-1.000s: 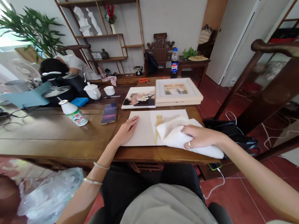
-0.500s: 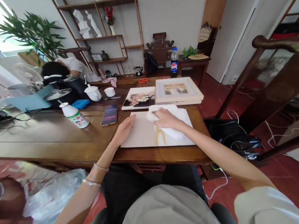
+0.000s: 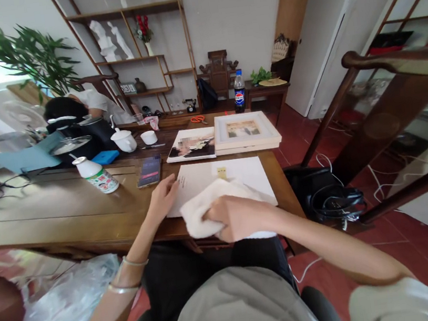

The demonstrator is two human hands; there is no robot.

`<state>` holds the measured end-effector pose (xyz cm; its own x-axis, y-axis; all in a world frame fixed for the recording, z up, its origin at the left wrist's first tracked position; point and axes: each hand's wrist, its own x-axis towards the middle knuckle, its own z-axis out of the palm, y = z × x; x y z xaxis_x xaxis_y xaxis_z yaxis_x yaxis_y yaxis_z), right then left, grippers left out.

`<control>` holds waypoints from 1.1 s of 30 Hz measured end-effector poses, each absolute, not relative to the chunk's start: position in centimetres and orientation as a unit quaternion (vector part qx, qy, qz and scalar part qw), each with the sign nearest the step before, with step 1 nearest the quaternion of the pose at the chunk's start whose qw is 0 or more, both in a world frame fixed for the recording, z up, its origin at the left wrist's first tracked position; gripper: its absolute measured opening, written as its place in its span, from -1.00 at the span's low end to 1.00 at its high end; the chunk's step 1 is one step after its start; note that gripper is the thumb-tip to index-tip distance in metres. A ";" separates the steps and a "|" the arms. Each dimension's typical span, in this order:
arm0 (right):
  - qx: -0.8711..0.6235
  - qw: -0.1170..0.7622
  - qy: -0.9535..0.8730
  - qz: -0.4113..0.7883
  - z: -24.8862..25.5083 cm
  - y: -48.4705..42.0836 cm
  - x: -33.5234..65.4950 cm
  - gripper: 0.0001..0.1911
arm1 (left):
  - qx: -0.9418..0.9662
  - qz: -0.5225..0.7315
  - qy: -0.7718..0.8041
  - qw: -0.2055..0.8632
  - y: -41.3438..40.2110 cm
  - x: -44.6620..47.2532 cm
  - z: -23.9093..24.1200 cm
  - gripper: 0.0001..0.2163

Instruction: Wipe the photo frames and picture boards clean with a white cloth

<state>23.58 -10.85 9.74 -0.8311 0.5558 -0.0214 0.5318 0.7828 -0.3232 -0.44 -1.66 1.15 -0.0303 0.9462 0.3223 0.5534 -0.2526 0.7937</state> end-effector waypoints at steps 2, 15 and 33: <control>-0.385 0.073 -0.916 0.090 9.6 -10.8 26.8 -0.86 | 0.676 0.382 0.591 0.221 -3.1 -0.3 1.7 -0.60; -0.474 0.163 -0.864 0.034 4.7 -7.1 31.6 -0.85 | 0.351 0.426 0.579 0.600 -1.9 -1.4 6.0 -0.82; -0.409 0.245 -0.875 -0.081 6.4 -11.6 23.6 -0.76 | 0.393 0.549 0.442 0.591 -8.4 -0.7 11.9 -0.58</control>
<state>23.60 -11.58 6.37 -0.5448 0.6765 0.4955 0.7564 0.6516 -0.0581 -0.66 -8.44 11.90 0.0068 0.9958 -0.0915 -0.3009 0.0893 0.9495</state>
